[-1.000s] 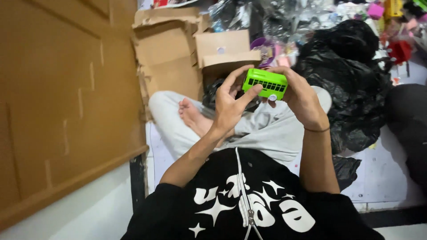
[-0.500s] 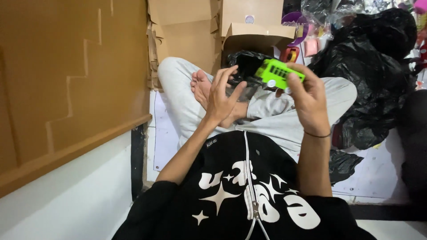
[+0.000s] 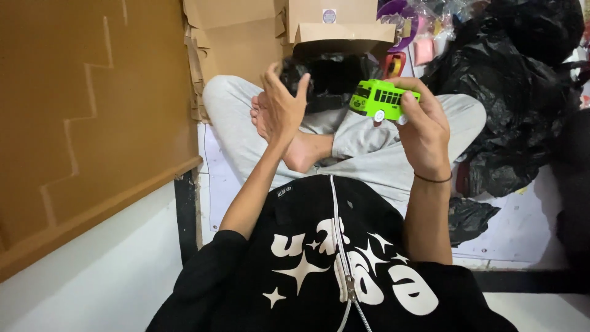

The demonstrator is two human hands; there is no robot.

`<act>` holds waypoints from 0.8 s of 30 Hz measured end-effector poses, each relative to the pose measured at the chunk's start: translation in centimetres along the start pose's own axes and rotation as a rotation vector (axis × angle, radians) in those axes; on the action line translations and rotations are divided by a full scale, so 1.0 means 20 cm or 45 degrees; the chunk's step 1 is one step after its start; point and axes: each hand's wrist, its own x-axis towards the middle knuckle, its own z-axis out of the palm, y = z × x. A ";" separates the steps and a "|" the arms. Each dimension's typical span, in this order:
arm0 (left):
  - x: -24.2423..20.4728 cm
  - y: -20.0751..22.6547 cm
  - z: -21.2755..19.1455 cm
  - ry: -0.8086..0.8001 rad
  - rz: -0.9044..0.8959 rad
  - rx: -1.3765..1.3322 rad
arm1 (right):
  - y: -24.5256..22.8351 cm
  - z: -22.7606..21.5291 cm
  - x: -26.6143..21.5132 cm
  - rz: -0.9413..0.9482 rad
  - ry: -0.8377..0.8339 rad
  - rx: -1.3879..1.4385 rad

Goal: Folding a cardboard box, placing a toy bus inside, and wrapping the package in a black plastic bag.

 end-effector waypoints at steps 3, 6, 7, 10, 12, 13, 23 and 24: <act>-0.01 -0.04 -0.02 0.026 0.045 0.079 | 0.03 0.01 0.04 -0.007 -0.055 0.026; -0.05 0.07 -0.10 -0.037 0.025 -0.291 | 0.09 0.01 0.07 0.055 -0.184 -0.142; -0.08 0.07 -0.09 -0.035 0.026 -0.288 | 0.14 0.02 0.09 0.054 -0.187 -0.140; -0.16 0.16 -0.12 -0.101 -0.036 -0.586 | 0.30 0.01 0.16 0.085 -0.354 -0.218; -0.23 0.28 -0.21 -0.132 -0.020 -0.532 | 0.45 0.00 0.21 0.161 -0.434 -0.148; -0.23 0.33 -0.23 -0.119 -0.013 -0.527 | 0.56 -0.03 0.21 0.152 -0.447 -0.145; -0.38 0.47 -0.27 -0.302 1.014 -0.302 | 1.31 -0.46 0.37 -0.159 -0.525 -0.314; -0.39 0.47 -0.24 -0.509 1.041 -0.457 | 1.29 -0.45 0.41 -0.179 -0.525 -0.333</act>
